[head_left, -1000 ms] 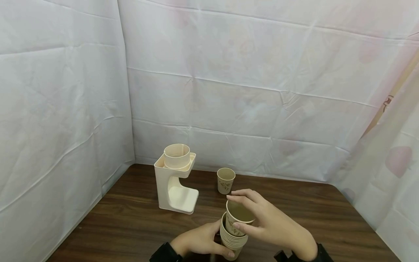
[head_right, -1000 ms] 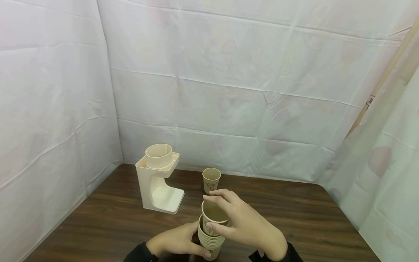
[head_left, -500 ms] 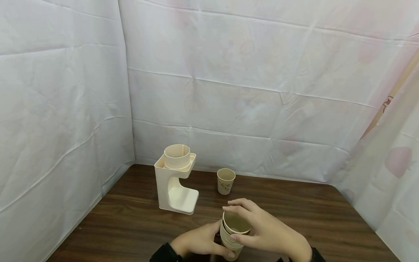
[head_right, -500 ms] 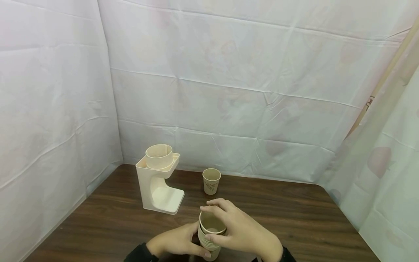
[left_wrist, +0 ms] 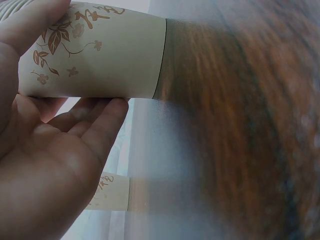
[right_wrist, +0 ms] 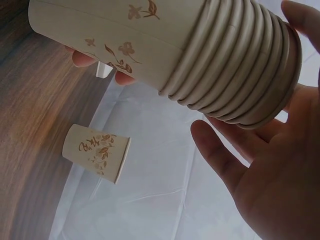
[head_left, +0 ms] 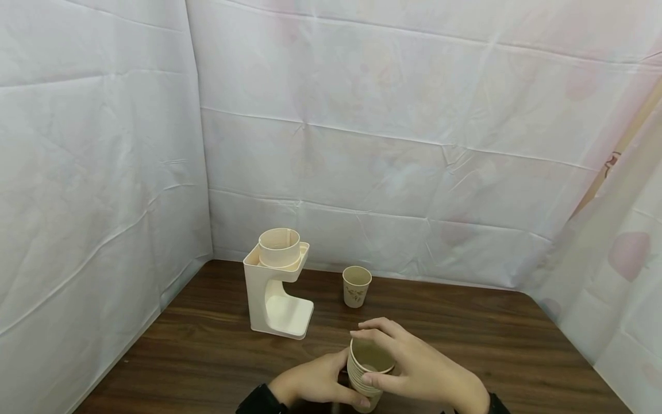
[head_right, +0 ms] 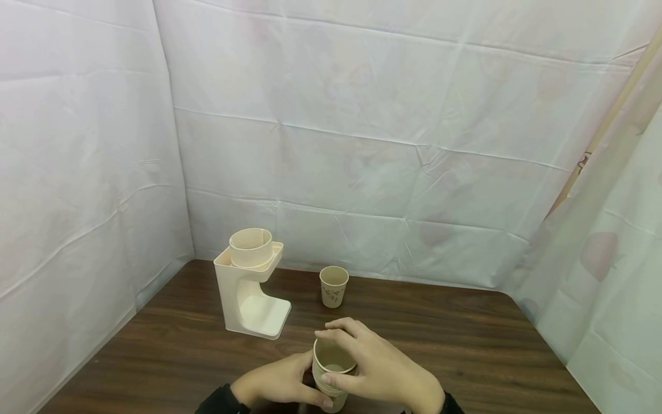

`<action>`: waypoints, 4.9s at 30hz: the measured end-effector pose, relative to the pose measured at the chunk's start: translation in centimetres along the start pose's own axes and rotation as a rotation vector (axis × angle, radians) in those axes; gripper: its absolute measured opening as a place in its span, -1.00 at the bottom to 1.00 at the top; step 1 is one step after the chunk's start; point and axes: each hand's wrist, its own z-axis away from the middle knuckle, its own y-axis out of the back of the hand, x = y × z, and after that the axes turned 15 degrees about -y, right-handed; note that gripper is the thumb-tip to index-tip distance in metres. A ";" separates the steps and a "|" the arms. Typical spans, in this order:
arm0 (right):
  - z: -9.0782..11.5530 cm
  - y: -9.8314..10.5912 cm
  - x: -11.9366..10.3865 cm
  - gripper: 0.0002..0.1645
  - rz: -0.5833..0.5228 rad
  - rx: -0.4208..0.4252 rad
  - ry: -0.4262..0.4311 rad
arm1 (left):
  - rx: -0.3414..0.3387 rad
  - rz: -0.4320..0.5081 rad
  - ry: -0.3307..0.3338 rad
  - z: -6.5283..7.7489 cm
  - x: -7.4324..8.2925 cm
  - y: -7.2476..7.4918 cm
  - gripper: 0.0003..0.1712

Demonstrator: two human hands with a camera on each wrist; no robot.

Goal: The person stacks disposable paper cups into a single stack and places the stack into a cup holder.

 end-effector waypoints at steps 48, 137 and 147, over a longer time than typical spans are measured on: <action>-0.5 0.4 0.8 -0.38 0.102 0.051 0.048 | 0.015 -0.040 0.018 0.0 0.0 0.0 -0.20; -15.9 -3.9 10.8 -0.25 0.268 0.192 -0.410 | 0.018 0.044 0.026 0.2 -0.5 0.0 -0.17; -16.4 -4.3 10.6 -0.21 0.257 0.139 -0.431 | 0.013 0.049 0.032 0.4 -0.5 0.1 -0.20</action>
